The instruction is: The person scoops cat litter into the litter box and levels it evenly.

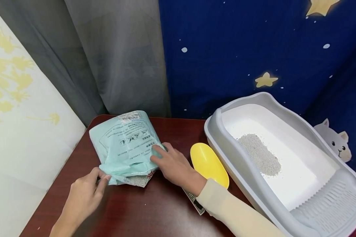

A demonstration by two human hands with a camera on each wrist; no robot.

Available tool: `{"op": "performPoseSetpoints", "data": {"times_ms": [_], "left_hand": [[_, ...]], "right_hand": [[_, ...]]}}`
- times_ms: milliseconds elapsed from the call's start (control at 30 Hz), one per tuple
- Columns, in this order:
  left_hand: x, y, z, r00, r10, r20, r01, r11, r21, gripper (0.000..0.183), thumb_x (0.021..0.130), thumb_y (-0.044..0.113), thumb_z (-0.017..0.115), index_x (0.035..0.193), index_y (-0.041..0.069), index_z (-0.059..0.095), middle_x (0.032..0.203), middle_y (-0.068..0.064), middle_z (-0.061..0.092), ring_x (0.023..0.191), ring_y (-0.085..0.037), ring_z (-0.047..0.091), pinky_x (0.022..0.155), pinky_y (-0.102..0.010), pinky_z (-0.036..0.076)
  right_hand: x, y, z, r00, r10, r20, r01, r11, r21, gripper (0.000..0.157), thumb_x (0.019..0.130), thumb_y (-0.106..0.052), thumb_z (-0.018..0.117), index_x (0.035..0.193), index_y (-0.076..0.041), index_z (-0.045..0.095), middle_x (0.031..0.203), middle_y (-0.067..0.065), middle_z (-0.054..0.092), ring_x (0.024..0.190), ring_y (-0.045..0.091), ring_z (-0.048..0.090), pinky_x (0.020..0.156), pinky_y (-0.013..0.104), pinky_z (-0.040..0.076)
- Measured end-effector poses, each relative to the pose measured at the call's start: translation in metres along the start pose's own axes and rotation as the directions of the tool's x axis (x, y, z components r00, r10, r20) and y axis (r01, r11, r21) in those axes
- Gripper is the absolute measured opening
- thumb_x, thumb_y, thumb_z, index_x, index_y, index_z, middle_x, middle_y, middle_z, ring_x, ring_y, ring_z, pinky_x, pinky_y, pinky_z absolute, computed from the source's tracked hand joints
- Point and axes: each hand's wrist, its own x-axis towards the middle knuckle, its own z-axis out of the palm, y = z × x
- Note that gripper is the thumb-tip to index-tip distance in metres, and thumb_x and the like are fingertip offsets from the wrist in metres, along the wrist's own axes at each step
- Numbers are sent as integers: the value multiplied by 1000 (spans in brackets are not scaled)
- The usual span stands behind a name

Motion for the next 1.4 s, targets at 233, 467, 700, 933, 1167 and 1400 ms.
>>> {"op": "performPoseSetpoints", "data": {"times_ms": [233,467,700,933,1167,1400], "left_hand": [[-1,-1,0,1000,-27,-4,27,999,-19,27,92,-1,82,91,14,60,66,15,39,58,-1,36,54,-32,37],[5,-2,0,994,-92,-52,89,995,-42,36,84,-5,83,79,20,58,98,4,63,70,-4,48,59,-34,41],[4,3,0,990,-119,-75,122,992,32,25,83,2,82,78,16,61,100,-6,64,68,-17,55,53,-45,44],[-2,19,-3,977,42,-208,-14,991,133,28,77,6,79,99,2,62,105,-20,57,78,-40,53,55,-54,43],[4,39,3,940,331,-84,-314,934,169,52,72,10,81,123,3,70,145,-24,58,133,-56,49,89,-72,38],[17,39,18,902,417,111,-431,858,279,91,61,21,107,143,5,69,158,-17,57,151,-43,46,115,-72,34]], "right_hand": [[1,3,3,999,0,-48,6,993,120,13,103,-4,72,108,-15,77,126,1,71,123,26,64,81,29,64],[16,11,0,996,64,68,-82,947,311,7,104,-8,75,103,-12,79,117,0,76,110,22,70,95,35,59],[23,12,-1,990,97,106,-130,922,365,16,105,-7,73,90,-13,75,97,-1,71,83,12,66,76,33,58],[25,10,0,986,129,104,-158,919,362,17,104,-7,73,89,-14,75,96,-2,71,80,11,67,73,32,58],[25,10,2,986,134,101,-163,909,385,19,104,-5,73,87,-13,74,96,-2,72,80,11,67,74,34,59],[23,10,2,984,148,100,-176,903,392,16,104,-7,74,90,-14,76,95,-3,71,78,10,64,72,31,57]]}}
